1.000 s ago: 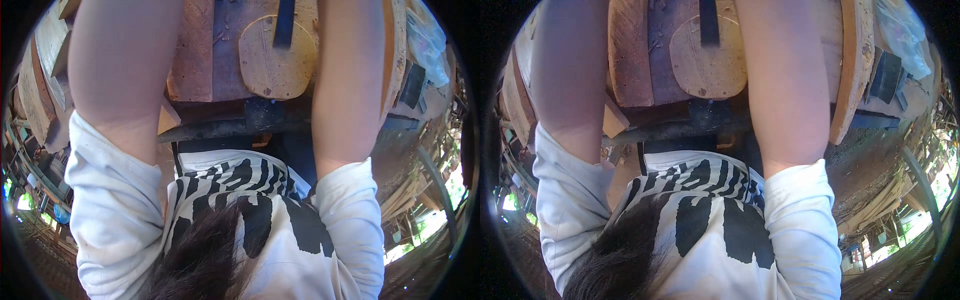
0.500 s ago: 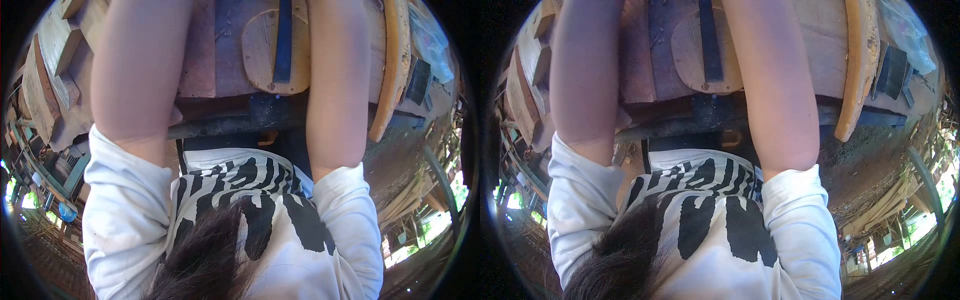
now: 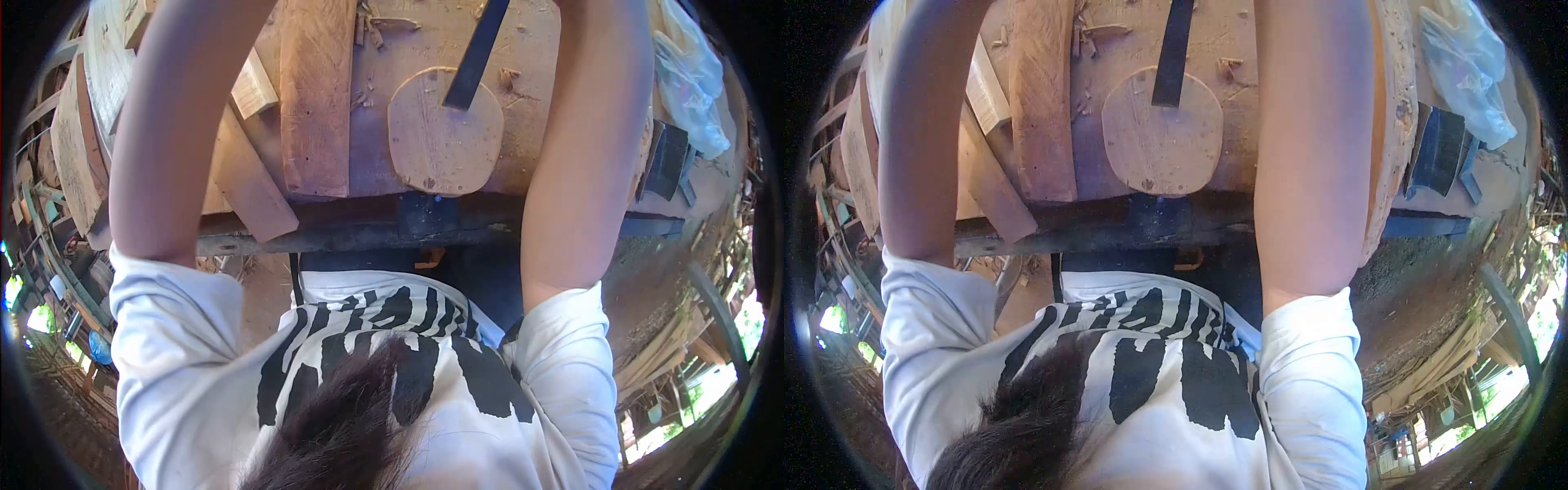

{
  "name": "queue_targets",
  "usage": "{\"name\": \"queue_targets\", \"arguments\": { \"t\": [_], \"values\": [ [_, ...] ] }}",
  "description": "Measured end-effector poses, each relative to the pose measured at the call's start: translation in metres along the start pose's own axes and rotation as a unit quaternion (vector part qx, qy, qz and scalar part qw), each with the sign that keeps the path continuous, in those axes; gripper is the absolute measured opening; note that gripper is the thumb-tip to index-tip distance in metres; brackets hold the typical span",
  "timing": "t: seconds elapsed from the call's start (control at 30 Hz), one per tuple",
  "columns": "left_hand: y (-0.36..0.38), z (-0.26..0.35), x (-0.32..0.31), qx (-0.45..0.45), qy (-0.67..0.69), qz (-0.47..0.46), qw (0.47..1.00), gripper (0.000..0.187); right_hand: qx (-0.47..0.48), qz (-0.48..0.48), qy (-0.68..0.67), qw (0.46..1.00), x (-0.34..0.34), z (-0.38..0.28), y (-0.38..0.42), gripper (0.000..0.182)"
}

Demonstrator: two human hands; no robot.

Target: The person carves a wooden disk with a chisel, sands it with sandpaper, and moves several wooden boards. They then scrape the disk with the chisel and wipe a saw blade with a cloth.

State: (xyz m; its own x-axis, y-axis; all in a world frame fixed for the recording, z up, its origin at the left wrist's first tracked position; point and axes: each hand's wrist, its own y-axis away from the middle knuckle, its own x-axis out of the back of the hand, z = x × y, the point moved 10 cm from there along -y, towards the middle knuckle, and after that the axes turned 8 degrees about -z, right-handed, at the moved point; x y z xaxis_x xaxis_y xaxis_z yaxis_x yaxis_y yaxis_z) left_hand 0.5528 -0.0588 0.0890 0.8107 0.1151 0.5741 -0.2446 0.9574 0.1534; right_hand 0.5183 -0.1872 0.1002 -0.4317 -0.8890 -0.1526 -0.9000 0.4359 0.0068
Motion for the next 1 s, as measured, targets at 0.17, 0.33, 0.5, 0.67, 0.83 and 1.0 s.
{"name": "queue_targets", "arguments": {
  "t": [0.17, 0.33, 0.5, 0.67, 0.83, 1.0],
  "values": [
    [0.061, 0.025, -0.053, -0.023, -0.186, -0.035, 0.982, 0.099, -0.022, -0.022, -0.025, 0.999, 0.0, 0.006, -0.007, 0.018],
    [0.083, 0.036, -0.092, -0.02, -0.37, -0.08, 0.925, 0.103, -0.039, -0.033, 0.104, 0.993, -0.013, -0.011, 0.021, 0.014],
    [0.079, 0.037, -0.087, -0.023, -0.307, -0.095, 0.947, 0.096, 0.027, 0.04, 0.056, 0.997, 0.021, -0.036, 0.039, 0.018],
    [0.082, 0.032, -0.082, -0.067, -0.254, -0.094, 0.96, 0.067, 0.083, 0.06, -0.054, 0.993, 0.055, -0.037, 0.03, 0.021],
    [0.086, 0.022, -0.085, -0.091, -0.329, -0.047, 0.939, 0.084, 0.108, 0.026, -0.005, 0.994, 0.013, -0.04, 0.039, 0.015],
    [0.08, 0.03, -0.086, 0.0, -0.278, -0.125, 0.953, 0.089, 0.045, 0.007, 0.037, 0.998, -0.005, -0.023, 0.043, 0.014]
  ]
}}
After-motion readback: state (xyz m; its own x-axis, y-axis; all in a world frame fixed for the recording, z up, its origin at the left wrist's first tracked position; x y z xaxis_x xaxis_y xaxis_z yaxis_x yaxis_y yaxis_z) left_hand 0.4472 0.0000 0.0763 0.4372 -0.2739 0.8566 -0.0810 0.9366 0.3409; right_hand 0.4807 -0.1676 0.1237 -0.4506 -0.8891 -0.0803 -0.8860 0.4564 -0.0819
